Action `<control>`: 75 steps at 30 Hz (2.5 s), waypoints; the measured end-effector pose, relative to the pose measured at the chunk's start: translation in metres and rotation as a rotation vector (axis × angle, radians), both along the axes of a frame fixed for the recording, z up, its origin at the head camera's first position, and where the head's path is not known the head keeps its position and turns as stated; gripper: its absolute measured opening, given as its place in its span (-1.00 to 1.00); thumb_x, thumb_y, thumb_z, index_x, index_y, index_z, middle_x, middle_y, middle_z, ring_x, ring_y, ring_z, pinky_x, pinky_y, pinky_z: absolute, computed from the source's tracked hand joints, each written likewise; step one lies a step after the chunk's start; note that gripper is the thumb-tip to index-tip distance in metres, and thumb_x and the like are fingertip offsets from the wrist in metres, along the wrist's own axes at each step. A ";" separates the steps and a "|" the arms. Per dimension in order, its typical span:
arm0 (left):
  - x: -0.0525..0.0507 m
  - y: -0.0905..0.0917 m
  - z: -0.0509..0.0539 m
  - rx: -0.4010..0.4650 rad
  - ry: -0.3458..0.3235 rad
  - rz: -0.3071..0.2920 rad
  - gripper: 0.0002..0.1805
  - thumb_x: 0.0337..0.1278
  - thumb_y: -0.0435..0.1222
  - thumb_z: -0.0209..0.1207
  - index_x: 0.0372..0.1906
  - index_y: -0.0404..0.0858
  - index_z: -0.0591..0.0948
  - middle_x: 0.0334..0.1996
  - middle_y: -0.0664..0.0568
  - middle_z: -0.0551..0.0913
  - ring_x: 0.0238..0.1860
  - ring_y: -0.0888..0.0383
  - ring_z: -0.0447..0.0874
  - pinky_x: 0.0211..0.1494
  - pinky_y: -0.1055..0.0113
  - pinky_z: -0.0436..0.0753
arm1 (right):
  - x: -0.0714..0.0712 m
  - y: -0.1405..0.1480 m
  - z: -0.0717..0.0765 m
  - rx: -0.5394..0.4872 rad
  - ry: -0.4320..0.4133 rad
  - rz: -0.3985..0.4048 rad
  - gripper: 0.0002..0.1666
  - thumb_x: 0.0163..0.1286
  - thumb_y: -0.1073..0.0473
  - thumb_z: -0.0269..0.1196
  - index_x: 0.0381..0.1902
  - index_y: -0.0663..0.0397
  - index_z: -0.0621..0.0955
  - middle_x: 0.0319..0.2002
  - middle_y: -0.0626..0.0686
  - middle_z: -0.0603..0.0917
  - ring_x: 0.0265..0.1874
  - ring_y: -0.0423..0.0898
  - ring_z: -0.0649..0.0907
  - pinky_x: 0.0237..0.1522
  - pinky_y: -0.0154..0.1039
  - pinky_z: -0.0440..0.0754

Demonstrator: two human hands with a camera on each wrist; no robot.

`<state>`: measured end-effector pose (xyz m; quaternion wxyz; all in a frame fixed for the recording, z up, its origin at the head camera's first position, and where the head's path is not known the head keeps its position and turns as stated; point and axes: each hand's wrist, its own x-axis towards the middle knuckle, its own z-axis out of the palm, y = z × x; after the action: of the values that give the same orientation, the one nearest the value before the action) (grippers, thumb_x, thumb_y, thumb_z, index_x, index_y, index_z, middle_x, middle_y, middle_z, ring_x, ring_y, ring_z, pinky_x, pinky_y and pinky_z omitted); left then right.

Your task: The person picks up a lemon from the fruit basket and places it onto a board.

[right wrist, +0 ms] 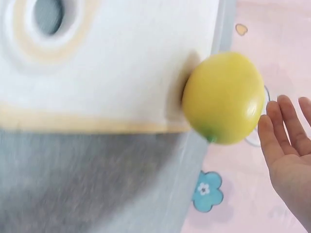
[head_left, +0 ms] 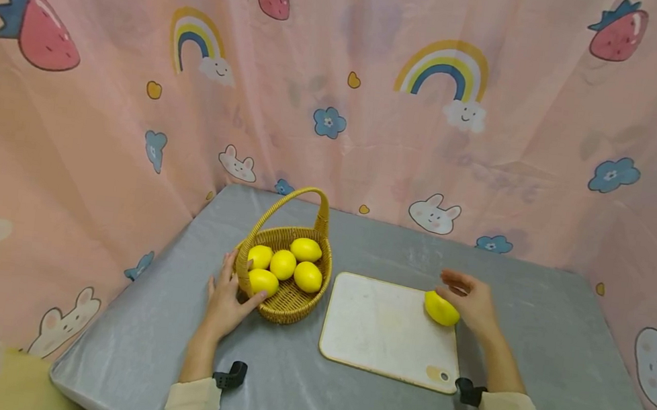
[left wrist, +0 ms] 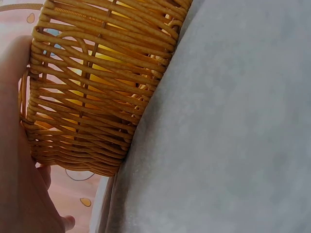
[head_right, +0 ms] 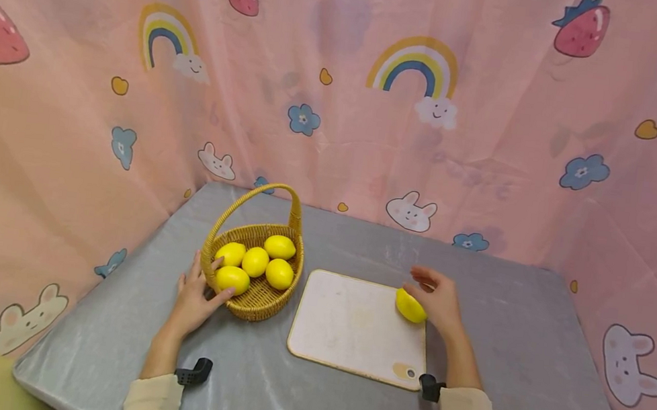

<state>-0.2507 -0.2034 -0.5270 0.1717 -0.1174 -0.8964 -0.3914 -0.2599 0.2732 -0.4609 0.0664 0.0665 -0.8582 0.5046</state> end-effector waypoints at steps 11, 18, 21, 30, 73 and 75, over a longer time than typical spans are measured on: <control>0.000 -0.001 0.001 0.001 -0.011 0.006 -0.16 0.19 0.05 0.29 0.46 -0.28 0.36 0.60 -0.11 -0.13 0.56 -0.29 -0.25 0.30 -0.53 -0.26 | -0.014 -0.041 0.005 -0.015 0.044 0.086 -0.48 0.38 0.24 0.33 0.22 0.41 0.54 0.11 0.38 0.60 0.11 0.30 0.57 0.09 -0.41 0.55; 0.000 0.000 0.001 -0.010 -0.019 0.013 -0.15 0.19 0.09 0.27 0.47 -0.28 0.35 0.60 -0.11 -0.13 0.57 -0.25 -0.26 0.32 -0.51 -0.26 | -0.027 -0.081 0.007 -0.063 0.029 0.162 -0.48 0.36 0.29 0.33 0.22 0.41 0.54 0.13 0.41 0.58 0.14 0.29 0.56 0.21 -0.03 0.52; -0.001 0.000 0.000 -0.014 -0.029 0.014 -0.13 0.19 0.10 0.26 0.48 -0.27 0.33 0.60 -0.10 -0.14 0.57 -0.25 -0.26 0.32 -0.51 -0.25 | -0.031 -0.100 0.007 -0.057 0.033 0.183 -0.50 0.33 0.30 0.35 0.19 0.41 0.56 0.10 0.39 0.60 0.12 0.31 0.56 0.21 0.04 0.51; -0.003 0.001 0.001 -0.013 -0.040 0.018 -0.07 0.18 0.13 0.27 0.53 -0.23 0.25 0.60 -0.12 -0.15 0.57 -0.22 -0.27 0.34 -0.49 -0.24 | -0.034 -0.149 0.008 -0.117 0.055 0.245 -0.56 0.29 0.40 0.35 0.12 0.46 0.59 0.04 0.39 0.63 0.08 0.36 0.57 0.20 0.10 0.51; -0.004 0.001 -0.001 0.006 -0.021 0.019 -0.08 0.16 0.12 0.28 0.53 -0.19 0.26 0.59 -0.15 -0.12 0.57 -0.25 -0.23 0.34 -0.49 -0.22 | -0.037 -0.261 -0.007 0.532 0.171 0.227 -0.42 0.14 0.30 0.50 0.12 0.38 0.62 0.12 0.28 0.58 0.11 0.22 0.57 0.12 0.07 0.56; -0.004 0.001 0.000 0.003 -0.019 0.021 -0.07 0.15 0.13 0.28 0.53 -0.20 0.26 0.59 -0.16 -0.11 0.56 -0.27 -0.22 0.33 -0.51 -0.20 | -0.037 -0.262 -0.007 0.558 0.175 0.227 -0.43 0.13 0.31 0.50 0.11 0.38 0.63 0.09 0.28 0.59 0.09 0.21 0.57 0.08 0.07 0.59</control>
<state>-0.2548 -0.2024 -0.5273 0.1676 -0.1040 -0.8986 -0.3919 -0.2966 0.0112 -0.4675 0.0626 0.2206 -0.9417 0.2463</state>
